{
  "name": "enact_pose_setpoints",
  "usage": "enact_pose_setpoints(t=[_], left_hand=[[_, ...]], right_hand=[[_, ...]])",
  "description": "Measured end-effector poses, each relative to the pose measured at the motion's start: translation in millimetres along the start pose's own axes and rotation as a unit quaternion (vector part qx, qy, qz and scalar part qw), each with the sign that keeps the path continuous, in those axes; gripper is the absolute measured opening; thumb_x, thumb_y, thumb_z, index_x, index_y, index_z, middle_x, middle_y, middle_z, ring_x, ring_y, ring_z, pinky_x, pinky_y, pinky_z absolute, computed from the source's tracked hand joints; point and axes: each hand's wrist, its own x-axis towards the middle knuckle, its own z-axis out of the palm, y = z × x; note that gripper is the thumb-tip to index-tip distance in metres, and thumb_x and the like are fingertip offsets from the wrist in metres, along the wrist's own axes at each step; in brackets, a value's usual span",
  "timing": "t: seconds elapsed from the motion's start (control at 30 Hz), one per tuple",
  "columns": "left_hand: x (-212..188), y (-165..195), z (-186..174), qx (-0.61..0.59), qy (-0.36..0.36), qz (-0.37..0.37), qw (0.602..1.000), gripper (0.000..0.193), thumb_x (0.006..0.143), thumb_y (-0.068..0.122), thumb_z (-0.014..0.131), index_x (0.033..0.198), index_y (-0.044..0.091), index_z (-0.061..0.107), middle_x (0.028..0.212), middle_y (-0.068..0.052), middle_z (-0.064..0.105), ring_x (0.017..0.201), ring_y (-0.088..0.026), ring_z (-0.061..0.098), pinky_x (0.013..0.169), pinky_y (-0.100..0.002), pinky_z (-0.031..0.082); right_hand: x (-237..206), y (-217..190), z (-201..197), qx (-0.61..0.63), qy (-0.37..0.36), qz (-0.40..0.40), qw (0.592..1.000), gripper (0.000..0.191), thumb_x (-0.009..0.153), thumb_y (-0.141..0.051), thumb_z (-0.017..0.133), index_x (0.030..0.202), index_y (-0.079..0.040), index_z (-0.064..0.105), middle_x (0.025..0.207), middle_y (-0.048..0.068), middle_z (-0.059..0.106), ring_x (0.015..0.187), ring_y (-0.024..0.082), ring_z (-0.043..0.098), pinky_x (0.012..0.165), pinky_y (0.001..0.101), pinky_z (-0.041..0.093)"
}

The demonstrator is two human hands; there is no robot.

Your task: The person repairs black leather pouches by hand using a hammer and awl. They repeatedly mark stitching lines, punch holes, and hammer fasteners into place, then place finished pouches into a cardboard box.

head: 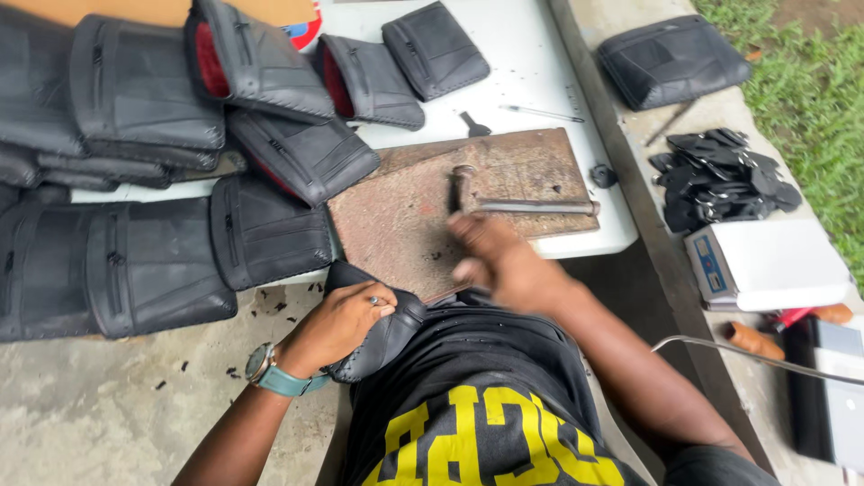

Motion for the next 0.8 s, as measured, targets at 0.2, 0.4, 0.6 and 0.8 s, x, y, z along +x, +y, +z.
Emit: enact_pose_setpoints(t=[0.2,0.4,0.6,0.8], left_hand=[[-15,4,14,0.072,0.031,0.009,0.997,0.012,0.093,0.01,0.066,0.1,0.001,0.064,0.095,-0.017,0.071,0.087,-0.037,0.07,0.075,-0.042,0.056],[-21,9,21,0.039,0.053,0.005,0.998,0.014,0.095,0.011,0.064,0.101,-0.001,0.062,0.096,-0.018,0.072,0.09,-0.037,0.072,0.073,-0.041,0.058],[0,-11,6,0.012,0.087,-0.006,0.996,0.016,0.097,0.014,0.062,0.096,-0.001,0.068,0.093,-0.018,0.076,0.087,-0.031,0.077,0.074,-0.037,0.058],[-34,-1,72,0.019,0.188,0.003,0.982,0.022,0.1,0.02,0.068,0.093,0.0,0.064,0.088,-0.016,0.075,0.083,-0.03,0.076,0.07,-0.036,0.058]], right_hand=[[-4,-17,66,-0.258,-0.035,-0.03,0.965,0.071,0.093,-0.043,0.058,0.155,-0.015,0.038,0.154,0.01,0.046,0.148,0.031,0.036,0.121,0.0548,0.017],[-8,-4,73,-0.342,-0.011,-0.063,0.938,0.066,0.097,-0.034,0.055,0.159,-0.018,0.038,0.157,0.003,0.047,0.152,0.025,0.034,0.124,0.0535,0.017],[10,-2,74,-0.262,-0.064,-0.016,0.963,0.075,0.09,-0.046,0.062,0.155,-0.019,0.036,0.154,0.007,0.044,0.15,0.027,0.031,0.122,0.0554,0.015],[18,-8,59,-0.287,-0.039,-0.04,0.956,0.077,0.087,-0.037,0.068,0.156,-0.022,0.038,0.157,0.005,0.044,0.151,0.026,0.031,0.121,0.0576,0.015]])
